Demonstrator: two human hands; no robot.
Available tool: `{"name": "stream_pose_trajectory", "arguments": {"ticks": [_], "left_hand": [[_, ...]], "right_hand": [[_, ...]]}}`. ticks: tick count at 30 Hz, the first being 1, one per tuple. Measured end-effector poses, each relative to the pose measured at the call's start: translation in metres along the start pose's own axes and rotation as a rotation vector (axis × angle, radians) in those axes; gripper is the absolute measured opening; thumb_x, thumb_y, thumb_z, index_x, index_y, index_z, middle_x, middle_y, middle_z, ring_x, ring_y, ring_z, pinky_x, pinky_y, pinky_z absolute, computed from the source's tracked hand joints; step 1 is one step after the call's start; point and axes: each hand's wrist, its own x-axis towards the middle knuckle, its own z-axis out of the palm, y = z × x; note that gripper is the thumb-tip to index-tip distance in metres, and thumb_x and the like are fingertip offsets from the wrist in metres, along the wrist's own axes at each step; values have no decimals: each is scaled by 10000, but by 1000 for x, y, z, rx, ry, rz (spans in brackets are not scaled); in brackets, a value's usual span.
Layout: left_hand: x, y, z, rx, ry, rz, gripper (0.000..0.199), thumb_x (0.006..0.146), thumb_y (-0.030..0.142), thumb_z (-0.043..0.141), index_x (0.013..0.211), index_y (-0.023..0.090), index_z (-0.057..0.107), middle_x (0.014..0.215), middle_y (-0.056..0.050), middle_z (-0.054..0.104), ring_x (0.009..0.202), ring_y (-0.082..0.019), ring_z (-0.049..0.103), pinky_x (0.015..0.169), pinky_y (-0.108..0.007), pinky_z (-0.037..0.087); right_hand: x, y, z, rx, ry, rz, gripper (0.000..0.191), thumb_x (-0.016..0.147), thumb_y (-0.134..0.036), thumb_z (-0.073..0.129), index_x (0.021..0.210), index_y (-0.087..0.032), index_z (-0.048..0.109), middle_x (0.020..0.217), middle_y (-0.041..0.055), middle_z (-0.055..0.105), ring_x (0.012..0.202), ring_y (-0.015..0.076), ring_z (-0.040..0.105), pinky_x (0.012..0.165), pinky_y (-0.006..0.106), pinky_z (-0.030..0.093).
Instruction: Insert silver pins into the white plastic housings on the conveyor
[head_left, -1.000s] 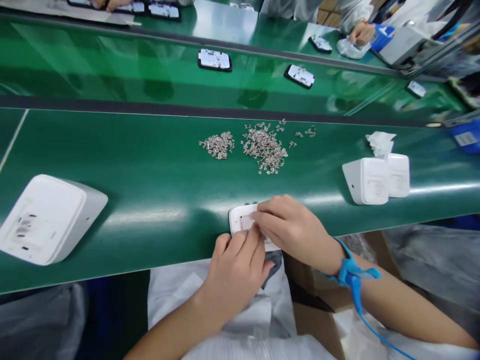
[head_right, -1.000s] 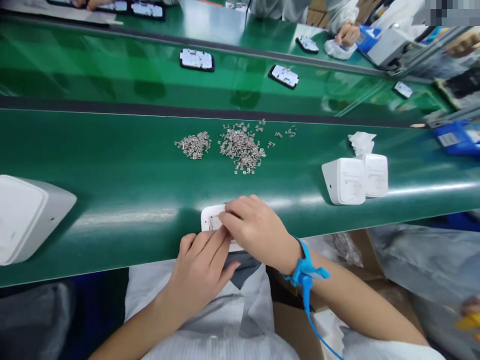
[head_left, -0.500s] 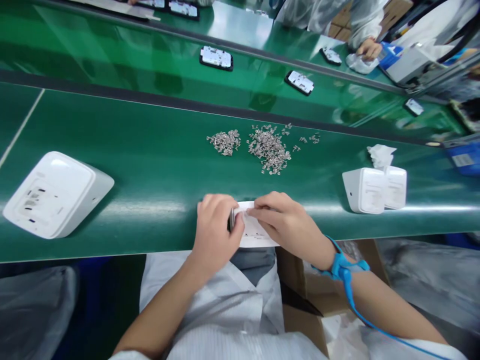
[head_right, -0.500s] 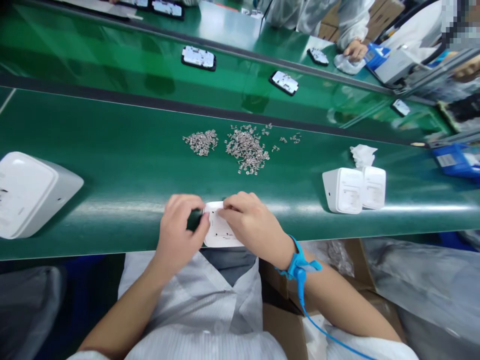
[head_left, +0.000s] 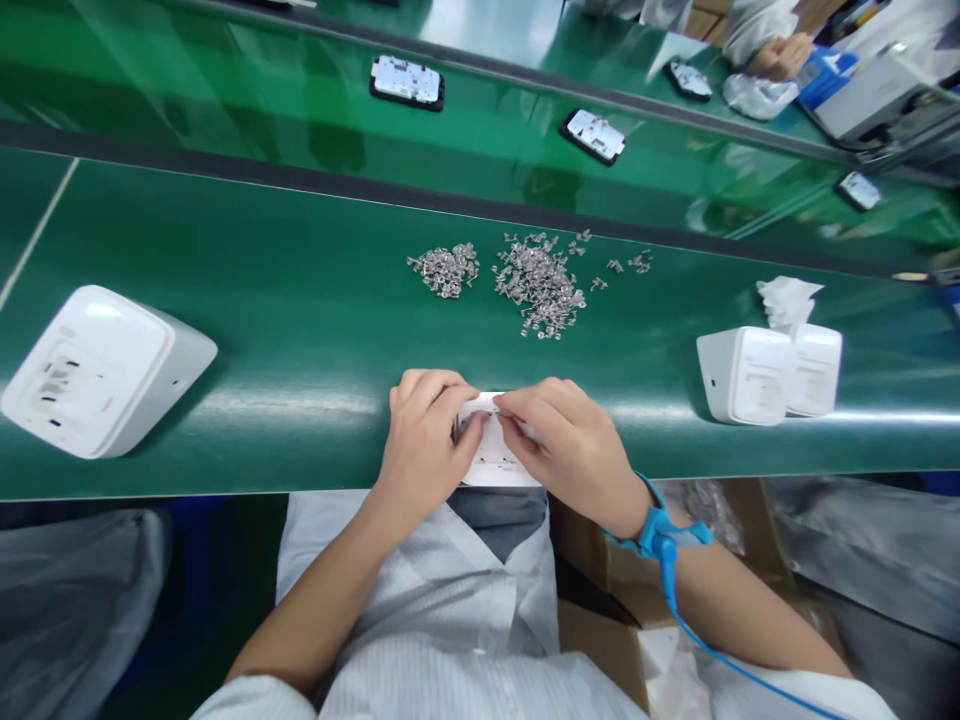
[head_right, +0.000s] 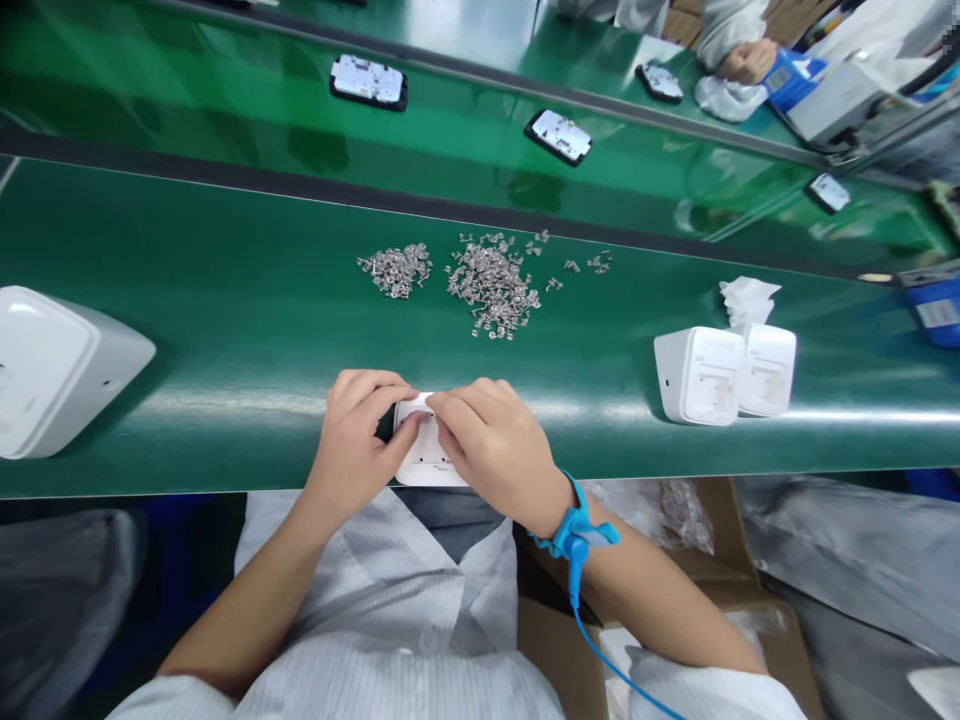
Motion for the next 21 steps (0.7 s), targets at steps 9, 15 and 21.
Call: {"name": "stream_pose_trajectory", "arguments": {"ticks": [9, 15, 21], "left_hand": [[-4, 3, 4, 105, 66, 42, 157, 884, 181, 701, 1036, 175, 662, 1188, -86, 607, 1133, -269, 474, 981, -472, 450], [-4, 3, 5, 111, 77, 74, 153, 899, 189, 697, 1043, 161, 655, 1171, -93, 613, 1111, -267, 483, 960, -472, 456], [-5, 2, 5, 106, 84, 97, 139, 922, 168, 674, 1057, 154, 643, 1177, -94, 614, 1120, -261, 483, 968, -471, 458]], "right_hand": [[0, -1, 2, -87, -20, -53, 172, 977, -120, 559, 1141, -129, 611, 950, 55, 702, 847, 194, 549, 749, 345, 422], [-4, -3, 2, -152, 27, -94, 226, 969, -122, 581, 1194, -108, 590, 894, 73, 681, 848, 206, 567, 726, 347, 450], [-3, -3, 2, -130, 63, -98, 193, 927, -71, 603, 1114, -115, 602, 860, 68, 677, 817, 198, 578, 713, 340, 490]]}}
